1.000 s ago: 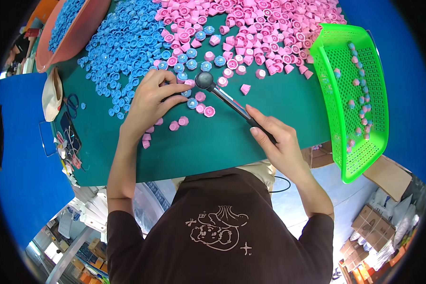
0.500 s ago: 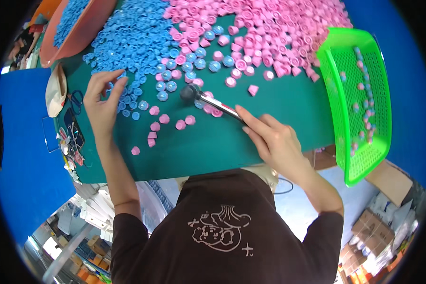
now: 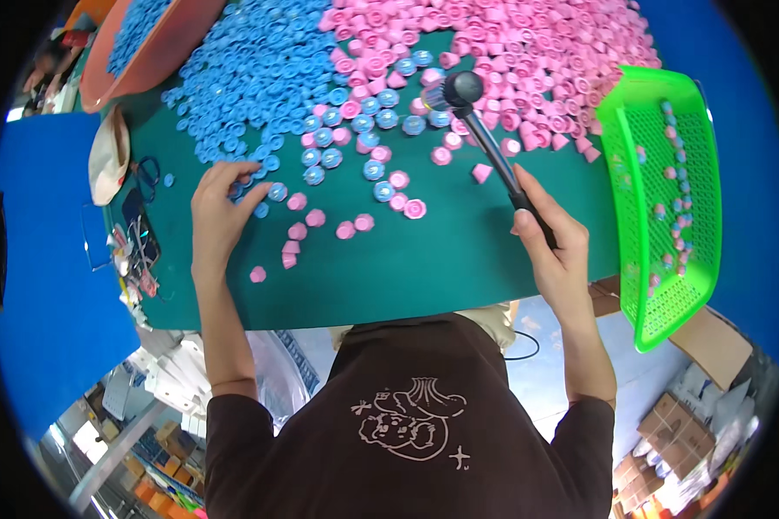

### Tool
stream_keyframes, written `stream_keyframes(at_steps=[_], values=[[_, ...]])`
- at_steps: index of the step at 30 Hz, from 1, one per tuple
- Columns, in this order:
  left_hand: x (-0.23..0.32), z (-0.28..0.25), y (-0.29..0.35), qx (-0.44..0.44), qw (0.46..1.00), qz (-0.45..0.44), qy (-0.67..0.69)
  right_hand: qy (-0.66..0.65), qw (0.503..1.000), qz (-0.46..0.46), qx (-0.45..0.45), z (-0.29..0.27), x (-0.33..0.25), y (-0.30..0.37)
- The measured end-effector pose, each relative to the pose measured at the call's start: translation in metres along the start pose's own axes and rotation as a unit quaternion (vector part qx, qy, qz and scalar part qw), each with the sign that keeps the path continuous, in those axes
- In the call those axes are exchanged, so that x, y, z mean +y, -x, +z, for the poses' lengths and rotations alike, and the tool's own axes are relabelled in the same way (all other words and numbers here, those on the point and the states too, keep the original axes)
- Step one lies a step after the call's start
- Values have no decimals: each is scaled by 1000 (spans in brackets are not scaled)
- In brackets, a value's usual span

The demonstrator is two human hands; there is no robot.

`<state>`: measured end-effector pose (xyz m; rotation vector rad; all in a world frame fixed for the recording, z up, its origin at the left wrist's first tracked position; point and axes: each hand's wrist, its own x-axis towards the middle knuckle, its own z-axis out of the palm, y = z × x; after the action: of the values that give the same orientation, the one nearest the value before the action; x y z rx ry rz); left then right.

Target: Sorting and assembling small pink and blue plastic toy components using a small hammer.

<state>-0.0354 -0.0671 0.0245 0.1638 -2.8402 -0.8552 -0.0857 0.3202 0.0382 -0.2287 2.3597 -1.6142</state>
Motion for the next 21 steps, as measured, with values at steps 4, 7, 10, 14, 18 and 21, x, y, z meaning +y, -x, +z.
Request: stream_keyframes(at_steps=[4, 7, 10, 14, 18, 21], values=[[1, -1, 4, 21, 998, -16, -62, 3, 1000, 12, 11, -4, 1, -2], [0, 0, 4, 30, 997, -14, -73, 2, 1000, 20, 18, -10, 1, 0], [3, 1, 7, 19, 996, 0, -82, 1, 999, 30, 31, -13, 3, 0], [2, 3, 5, 22, 994, -7, -103, 12, 999, 28, 43, -17, 5, 0], [-19, -2, -3, -4, 988, -153, 0, 20, 998, 38, 40, -20, 3, 6], [-30, -4, -4, 25, 983, -181, 22, 25, 997, 69, 34, -21, 4, 8]])
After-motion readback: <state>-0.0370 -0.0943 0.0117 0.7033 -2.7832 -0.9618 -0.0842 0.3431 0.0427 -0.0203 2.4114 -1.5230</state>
